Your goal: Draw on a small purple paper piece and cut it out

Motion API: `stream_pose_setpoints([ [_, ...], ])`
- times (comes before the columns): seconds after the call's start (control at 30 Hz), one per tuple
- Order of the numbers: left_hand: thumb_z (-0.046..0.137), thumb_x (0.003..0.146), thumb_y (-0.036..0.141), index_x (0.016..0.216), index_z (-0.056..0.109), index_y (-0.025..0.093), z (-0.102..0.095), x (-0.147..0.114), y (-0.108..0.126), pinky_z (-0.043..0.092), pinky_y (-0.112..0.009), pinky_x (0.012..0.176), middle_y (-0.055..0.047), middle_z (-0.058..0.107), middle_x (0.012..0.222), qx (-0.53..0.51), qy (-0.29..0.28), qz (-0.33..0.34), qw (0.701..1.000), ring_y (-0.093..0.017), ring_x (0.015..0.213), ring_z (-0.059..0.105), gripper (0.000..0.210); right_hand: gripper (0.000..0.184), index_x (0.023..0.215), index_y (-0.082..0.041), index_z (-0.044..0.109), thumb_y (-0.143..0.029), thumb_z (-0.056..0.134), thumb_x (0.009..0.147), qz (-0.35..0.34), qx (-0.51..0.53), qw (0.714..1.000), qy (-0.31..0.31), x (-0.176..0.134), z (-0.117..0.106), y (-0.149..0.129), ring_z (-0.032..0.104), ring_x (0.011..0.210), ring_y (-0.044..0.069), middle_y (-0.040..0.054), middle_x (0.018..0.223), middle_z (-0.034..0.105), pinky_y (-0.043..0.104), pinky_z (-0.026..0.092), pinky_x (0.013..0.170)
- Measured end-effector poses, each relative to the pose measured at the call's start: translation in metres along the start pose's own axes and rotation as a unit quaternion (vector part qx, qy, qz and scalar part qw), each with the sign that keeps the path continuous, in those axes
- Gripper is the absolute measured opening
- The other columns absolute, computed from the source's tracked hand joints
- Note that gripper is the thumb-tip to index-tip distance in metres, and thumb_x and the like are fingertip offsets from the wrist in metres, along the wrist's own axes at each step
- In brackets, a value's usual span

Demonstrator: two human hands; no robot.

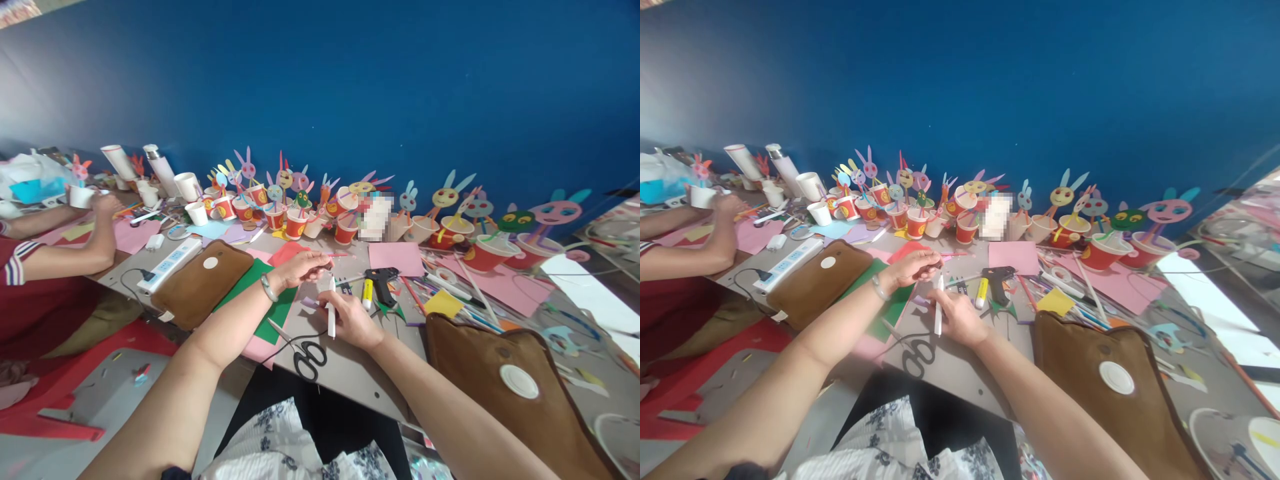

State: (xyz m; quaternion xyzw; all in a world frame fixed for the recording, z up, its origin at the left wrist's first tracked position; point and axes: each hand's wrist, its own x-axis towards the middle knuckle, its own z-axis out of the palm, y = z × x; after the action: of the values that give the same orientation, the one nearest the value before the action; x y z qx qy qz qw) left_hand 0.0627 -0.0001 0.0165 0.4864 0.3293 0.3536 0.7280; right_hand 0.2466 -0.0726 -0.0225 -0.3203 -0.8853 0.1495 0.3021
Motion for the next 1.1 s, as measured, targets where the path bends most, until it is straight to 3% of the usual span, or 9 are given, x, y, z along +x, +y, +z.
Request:
stream_pose_setpoints([
  [0.17, 0.083, 0.063, 0.048, 0.073, 0.053, 0.015, 0.004, -0.002, 0.002, 0.022, -0.017, 0.042, 0.004, 0.054, 0.067, 0.016, 0.008, -0.008, 1.0, -0.001, 0.046, 0.036, 0.046, 0.013, 0.103, -0.021, 0.058, -0.02, 0.054, 0.091, -0.019, -0.01, 1.0, 0.001, 0.0, 0.001, -0.001, 0.062, 0.063, 0.017, 0.0048, 0.079, 0.068, 0.025, 0.044, 0.061],
  [0.3, 0.083, 0.06, 0.055, 0.072, 0.053, 0.014, 0.003, -0.002, 0.001, 0.023, -0.017, 0.042, 0.004, 0.053, 0.066, 0.035, -0.019, 0.013, 0.999, -0.001, 0.045, 0.036, 0.053, 0.012, 0.102, -0.02, 0.057, -0.02, 0.053, 0.091, -0.028, -0.017, 0.999, -0.008, 0.0, 0.002, 0.0, 0.062, 0.065, 0.017, 0.0053, 0.079, 0.068, 0.025, 0.044, 0.062],
  [0.7, 0.066, 0.082, 0.058, 0.076, 0.063, 0.013, 0.008, -0.009, -0.005, 0.028, -0.023, 0.046, 0.001, 0.049, 0.066, 0.132, -0.09, 0.057, 0.986, -0.005, 0.049, 0.04, 0.046, 0.008, 0.083, -0.022, 0.047, -0.02, 0.054, 0.087, -0.013, 0.016, 0.999, -0.032, 0.0, 0.003, 0.002, 0.052, 0.059, 0.014, 0.0008, 0.07, 0.059, 0.023, 0.036, 0.058],
  [1.1, 0.046, 0.096, 0.049, 0.088, 0.07, 0.017, 0.017, -0.016, -0.005, 0.038, -0.024, 0.056, -0.001, 0.049, 0.071, 0.278, -0.088, 0.096, 0.952, -0.01, 0.06, 0.043, 0.041, 0.013, 0.079, -0.022, 0.044, -0.02, 0.053, 0.089, -0.028, 0.01, 0.999, -0.012, 0.001, 0.004, 0.006, 0.048, 0.058, 0.013, 0.0012, 0.07, 0.058, 0.024, 0.036, 0.057],
])
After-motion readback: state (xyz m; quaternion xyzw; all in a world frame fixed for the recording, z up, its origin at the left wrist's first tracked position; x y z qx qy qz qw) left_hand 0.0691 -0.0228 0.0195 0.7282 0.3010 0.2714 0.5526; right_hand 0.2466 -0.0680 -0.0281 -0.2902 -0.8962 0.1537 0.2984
